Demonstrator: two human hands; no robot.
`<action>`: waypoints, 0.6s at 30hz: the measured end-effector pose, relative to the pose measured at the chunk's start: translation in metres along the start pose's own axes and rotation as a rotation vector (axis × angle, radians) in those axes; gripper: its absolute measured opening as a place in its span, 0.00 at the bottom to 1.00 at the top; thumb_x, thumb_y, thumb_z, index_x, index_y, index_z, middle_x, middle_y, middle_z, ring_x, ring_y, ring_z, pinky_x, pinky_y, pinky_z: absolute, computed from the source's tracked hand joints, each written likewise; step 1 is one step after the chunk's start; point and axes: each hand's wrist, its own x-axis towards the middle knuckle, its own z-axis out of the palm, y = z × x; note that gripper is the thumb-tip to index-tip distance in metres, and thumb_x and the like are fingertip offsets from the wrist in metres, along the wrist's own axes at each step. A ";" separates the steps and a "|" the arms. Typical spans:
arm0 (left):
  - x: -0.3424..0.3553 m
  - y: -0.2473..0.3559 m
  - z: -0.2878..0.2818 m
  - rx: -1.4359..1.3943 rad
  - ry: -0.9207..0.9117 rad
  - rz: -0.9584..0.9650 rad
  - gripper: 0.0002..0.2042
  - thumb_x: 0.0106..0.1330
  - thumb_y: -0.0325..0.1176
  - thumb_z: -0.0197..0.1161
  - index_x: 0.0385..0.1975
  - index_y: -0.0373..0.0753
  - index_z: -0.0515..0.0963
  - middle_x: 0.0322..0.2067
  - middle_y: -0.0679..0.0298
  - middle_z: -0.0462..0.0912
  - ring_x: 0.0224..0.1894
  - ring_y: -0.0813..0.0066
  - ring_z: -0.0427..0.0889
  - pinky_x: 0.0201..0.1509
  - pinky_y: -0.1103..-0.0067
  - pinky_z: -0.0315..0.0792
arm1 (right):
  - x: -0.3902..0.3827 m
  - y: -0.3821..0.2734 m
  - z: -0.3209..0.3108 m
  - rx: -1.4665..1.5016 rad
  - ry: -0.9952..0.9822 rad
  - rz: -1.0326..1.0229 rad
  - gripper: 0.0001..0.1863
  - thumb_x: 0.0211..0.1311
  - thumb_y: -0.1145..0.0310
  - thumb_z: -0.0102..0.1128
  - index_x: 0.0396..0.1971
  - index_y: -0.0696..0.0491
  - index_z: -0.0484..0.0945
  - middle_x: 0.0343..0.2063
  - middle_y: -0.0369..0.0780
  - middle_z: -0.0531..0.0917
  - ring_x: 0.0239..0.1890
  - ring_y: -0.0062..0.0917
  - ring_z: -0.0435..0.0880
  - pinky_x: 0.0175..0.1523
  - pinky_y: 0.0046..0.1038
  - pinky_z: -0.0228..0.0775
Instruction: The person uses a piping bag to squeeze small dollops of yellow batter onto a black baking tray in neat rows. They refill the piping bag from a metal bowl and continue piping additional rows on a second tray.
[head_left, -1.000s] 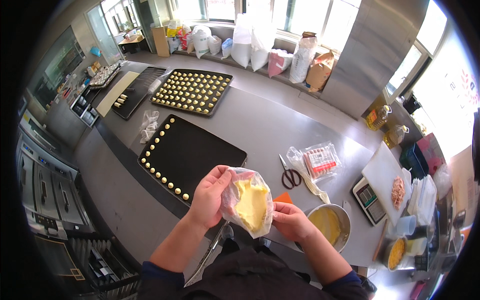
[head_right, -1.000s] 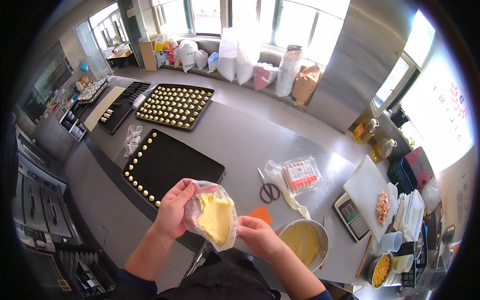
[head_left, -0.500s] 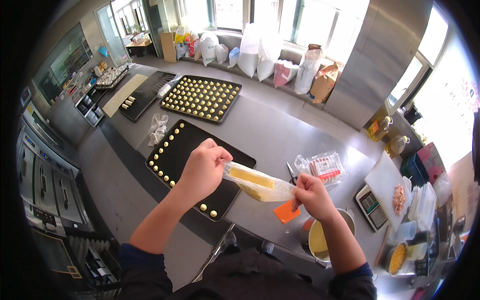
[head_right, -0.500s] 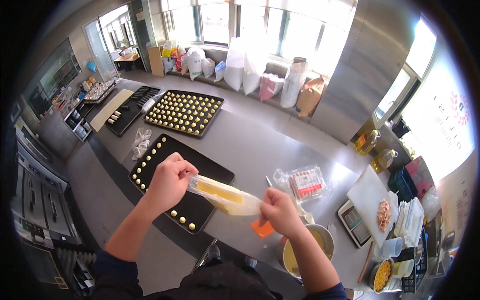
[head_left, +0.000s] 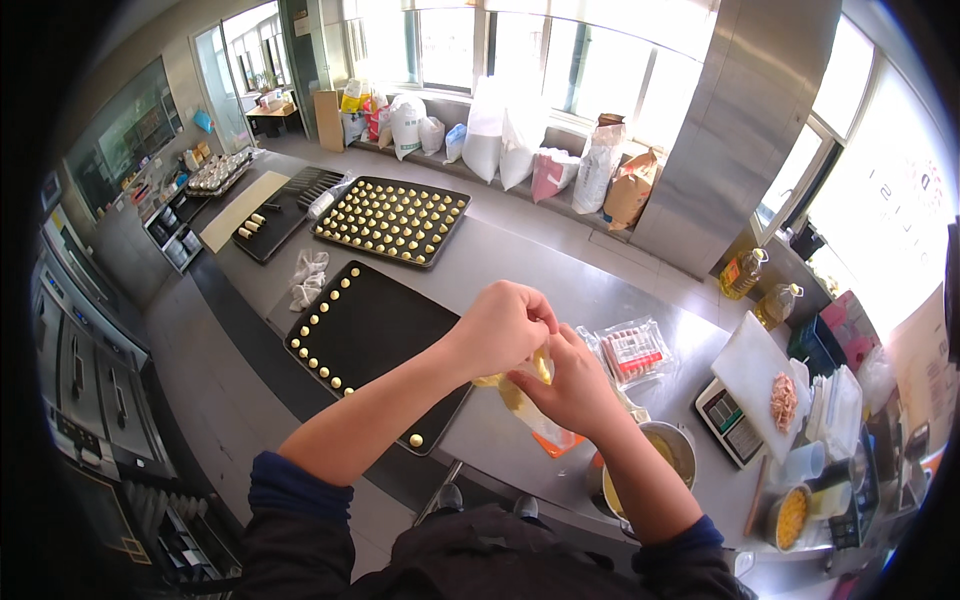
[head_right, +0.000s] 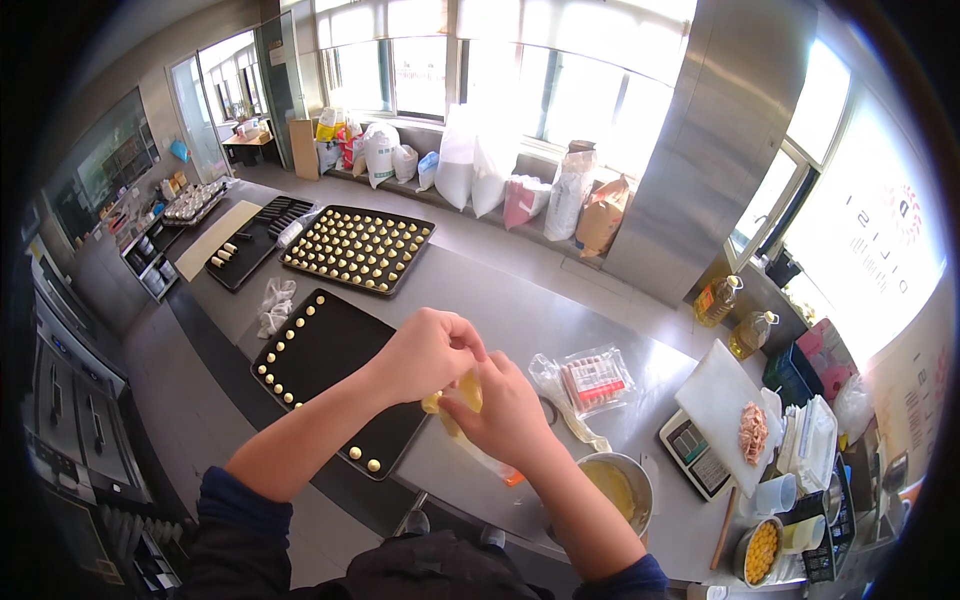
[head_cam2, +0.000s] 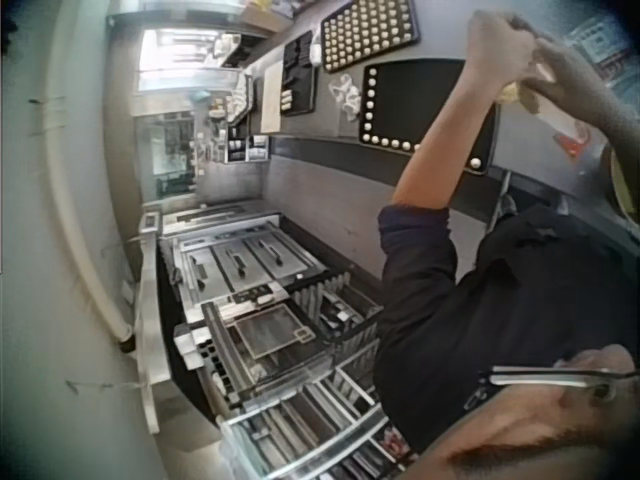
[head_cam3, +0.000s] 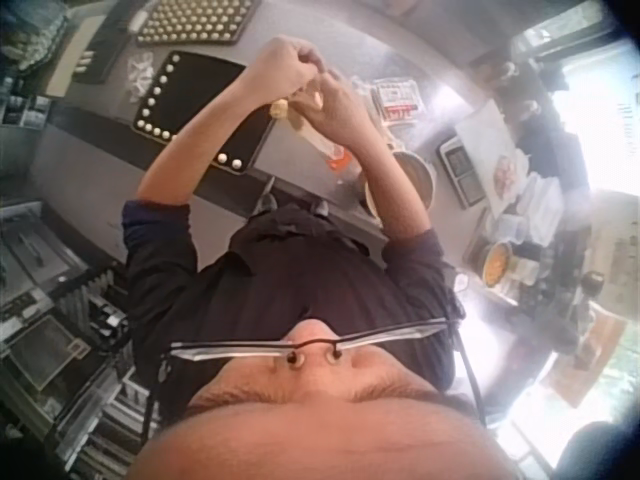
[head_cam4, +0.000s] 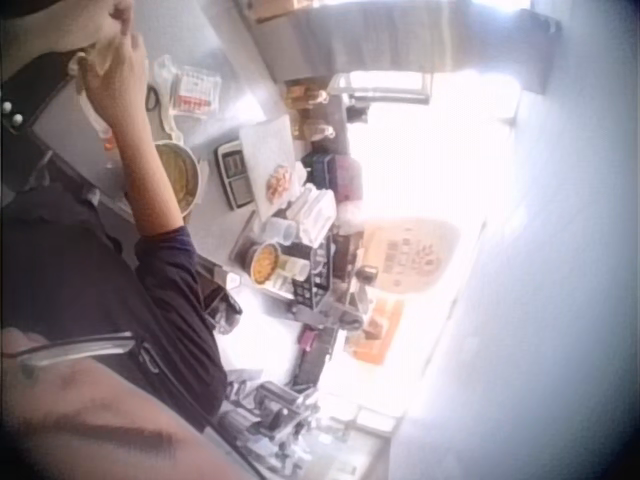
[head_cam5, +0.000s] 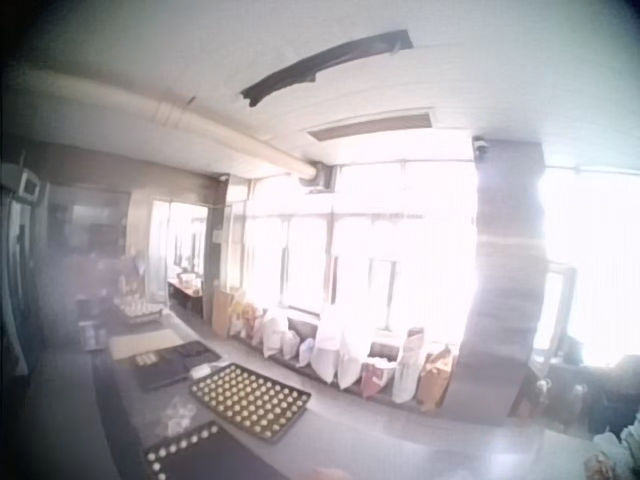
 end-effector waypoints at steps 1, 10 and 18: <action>0.000 -0.004 -0.001 0.039 0.031 0.040 0.07 0.66 0.21 0.63 0.36 0.28 0.87 0.28 0.59 0.88 0.28 0.77 0.85 0.35 0.78 0.80 | 0.000 0.006 0.004 0.026 0.013 -0.031 0.44 0.62 0.50 0.77 0.69 0.64 0.71 0.53 0.54 0.80 0.57 0.51 0.80 0.65 0.43 0.72; 0.035 -0.028 0.020 0.219 0.205 0.297 0.08 0.70 0.22 0.65 0.41 0.32 0.90 0.34 0.54 0.86 0.32 0.63 0.86 0.41 0.73 0.80 | -0.101 0.168 0.142 0.398 0.146 0.700 0.32 0.68 0.75 0.52 0.73 0.64 0.69 0.71 0.59 0.72 0.79 0.46 0.65 0.80 0.44 0.58; 0.003 -0.103 0.083 -0.115 0.423 0.419 0.05 0.72 0.16 0.66 0.40 0.33 0.88 0.30 0.64 0.76 0.26 0.79 0.83 0.28 0.83 0.70 | -0.190 0.185 0.235 -0.454 -0.179 0.782 0.49 0.67 0.50 0.63 0.80 0.64 0.57 0.81 0.64 0.52 0.85 0.54 0.49 0.84 0.53 0.44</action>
